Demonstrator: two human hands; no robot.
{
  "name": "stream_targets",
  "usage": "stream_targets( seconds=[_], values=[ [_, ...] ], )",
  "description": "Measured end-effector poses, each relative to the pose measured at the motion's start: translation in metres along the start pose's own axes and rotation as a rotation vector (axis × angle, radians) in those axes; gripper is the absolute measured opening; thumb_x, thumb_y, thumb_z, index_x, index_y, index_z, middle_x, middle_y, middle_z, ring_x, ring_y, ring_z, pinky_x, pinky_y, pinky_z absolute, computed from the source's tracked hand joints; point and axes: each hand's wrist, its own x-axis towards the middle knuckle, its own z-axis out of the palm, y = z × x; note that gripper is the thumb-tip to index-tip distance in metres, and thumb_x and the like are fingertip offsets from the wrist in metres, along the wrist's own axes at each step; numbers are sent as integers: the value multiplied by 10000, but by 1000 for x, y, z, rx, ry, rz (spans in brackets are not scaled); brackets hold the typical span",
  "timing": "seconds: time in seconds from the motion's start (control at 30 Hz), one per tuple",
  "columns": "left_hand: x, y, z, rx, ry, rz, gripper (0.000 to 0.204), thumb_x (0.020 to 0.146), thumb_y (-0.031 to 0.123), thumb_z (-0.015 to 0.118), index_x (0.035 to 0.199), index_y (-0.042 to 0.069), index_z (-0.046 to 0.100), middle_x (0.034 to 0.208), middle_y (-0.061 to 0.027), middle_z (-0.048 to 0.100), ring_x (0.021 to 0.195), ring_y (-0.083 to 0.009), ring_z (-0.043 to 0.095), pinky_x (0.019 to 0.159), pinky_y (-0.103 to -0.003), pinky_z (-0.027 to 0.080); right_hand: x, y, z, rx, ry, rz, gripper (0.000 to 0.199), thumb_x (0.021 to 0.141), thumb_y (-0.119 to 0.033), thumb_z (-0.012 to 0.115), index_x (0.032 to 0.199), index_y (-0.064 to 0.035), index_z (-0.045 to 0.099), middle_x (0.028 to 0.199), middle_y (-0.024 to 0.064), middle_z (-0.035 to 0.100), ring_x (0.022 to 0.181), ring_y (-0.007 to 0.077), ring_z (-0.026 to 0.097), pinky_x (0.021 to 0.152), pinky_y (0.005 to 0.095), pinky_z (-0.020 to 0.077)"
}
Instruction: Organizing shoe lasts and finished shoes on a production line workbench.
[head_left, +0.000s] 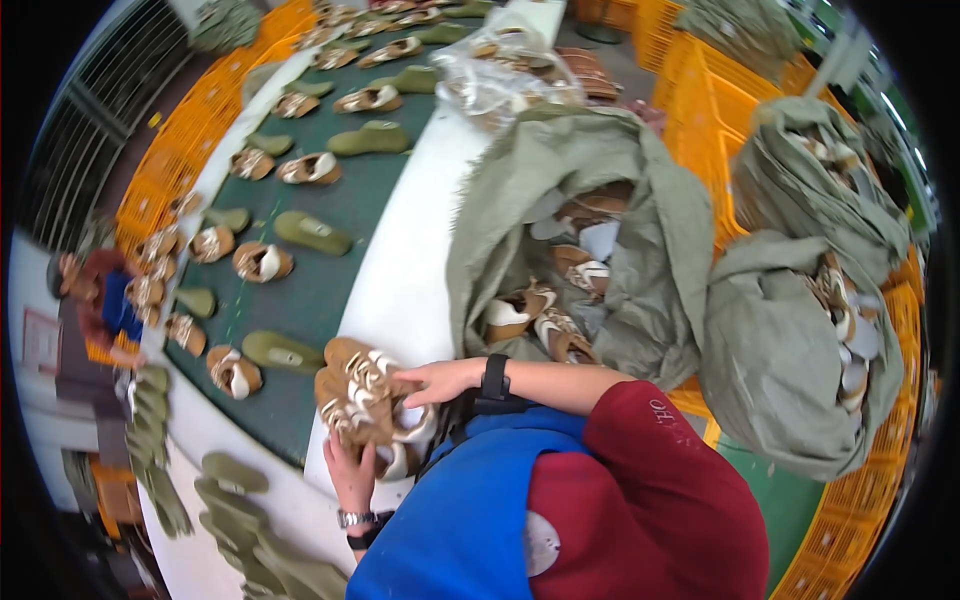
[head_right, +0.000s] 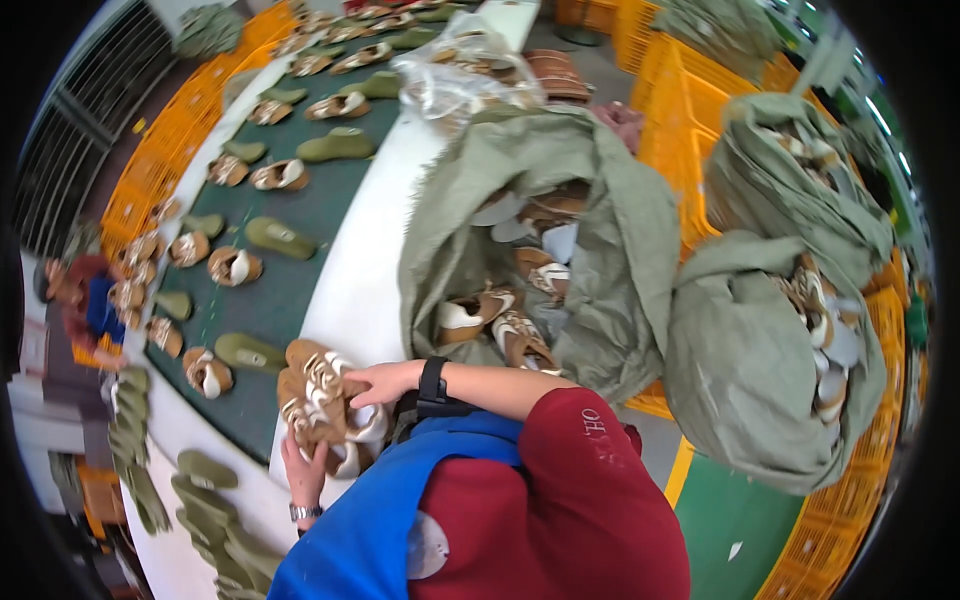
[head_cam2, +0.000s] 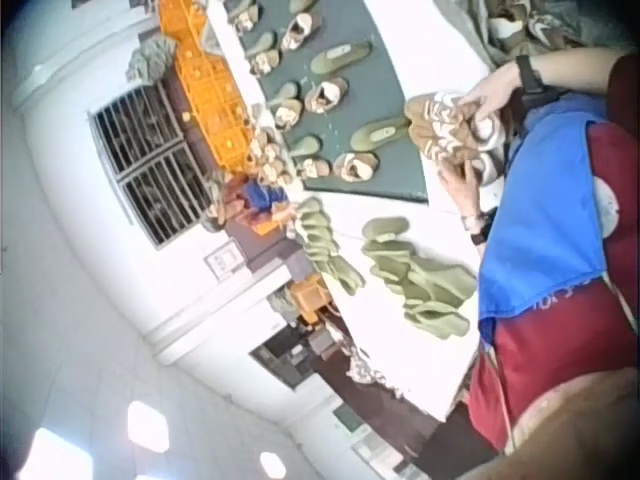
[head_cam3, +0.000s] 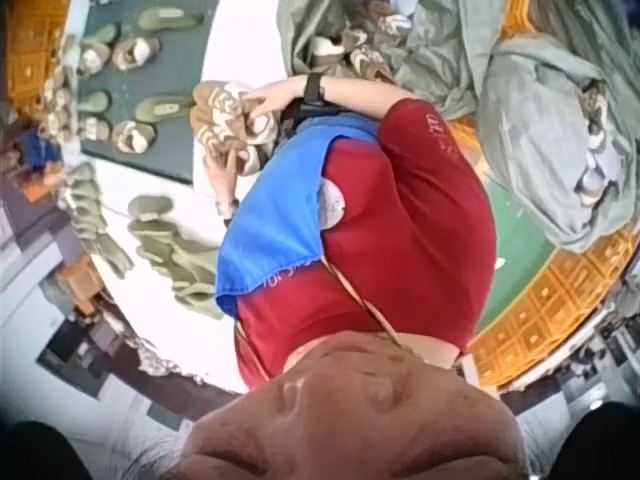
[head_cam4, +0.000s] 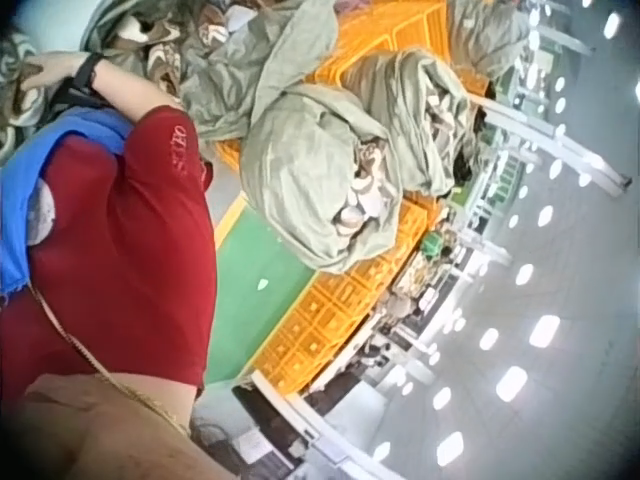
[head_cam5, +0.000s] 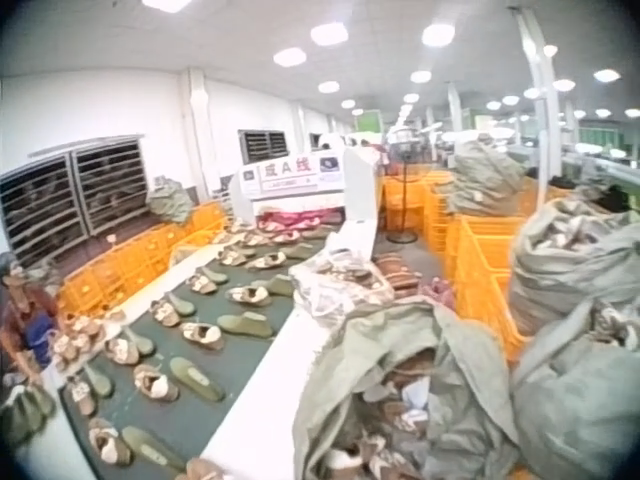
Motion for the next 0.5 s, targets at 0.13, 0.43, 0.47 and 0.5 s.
stream_targets(
  seconds=[0.13,0.43,0.47,0.5],
  values=[
    [-9,-40,21,-283,-107,-32,698,754,178,622,1350,62,277,1247,-235,449,1154,-379,435,961,-399,369,-67,-25,-91,633,74,152,434,874,-314,533,1204,-36,491,1037,118,601,853,169,613,719,275,514],
    [11,48,-2,-238,-261,-425,654,784,169,569,1369,165,275,1040,-246,593,890,-379,606,782,-429,485,-293,227,-185,-363,1125,1094,423,756,-281,599,1089,-21,578,1131,244,543,1038,372,539,878,389,440],
    [10,41,-1,-206,-272,-432,676,772,187,577,1372,164,266,953,-250,614,796,-389,617,713,-438,497,-289,217,-172,-376,1102,1177,467,761,-283,601,1153,-41,529,1172,225,525,1087,355,510,913,393,413],
    [7,24,5,-203,-256,-454,676,772,187,577,1372,164,266,953,-250,614,796,-389,617,713,-438,497,-279,196,-163,-395,1071,1256,519,765,-284,604,1218,-60,481,1213,207,507,1135,339,481,948,397,385]
  ],
)
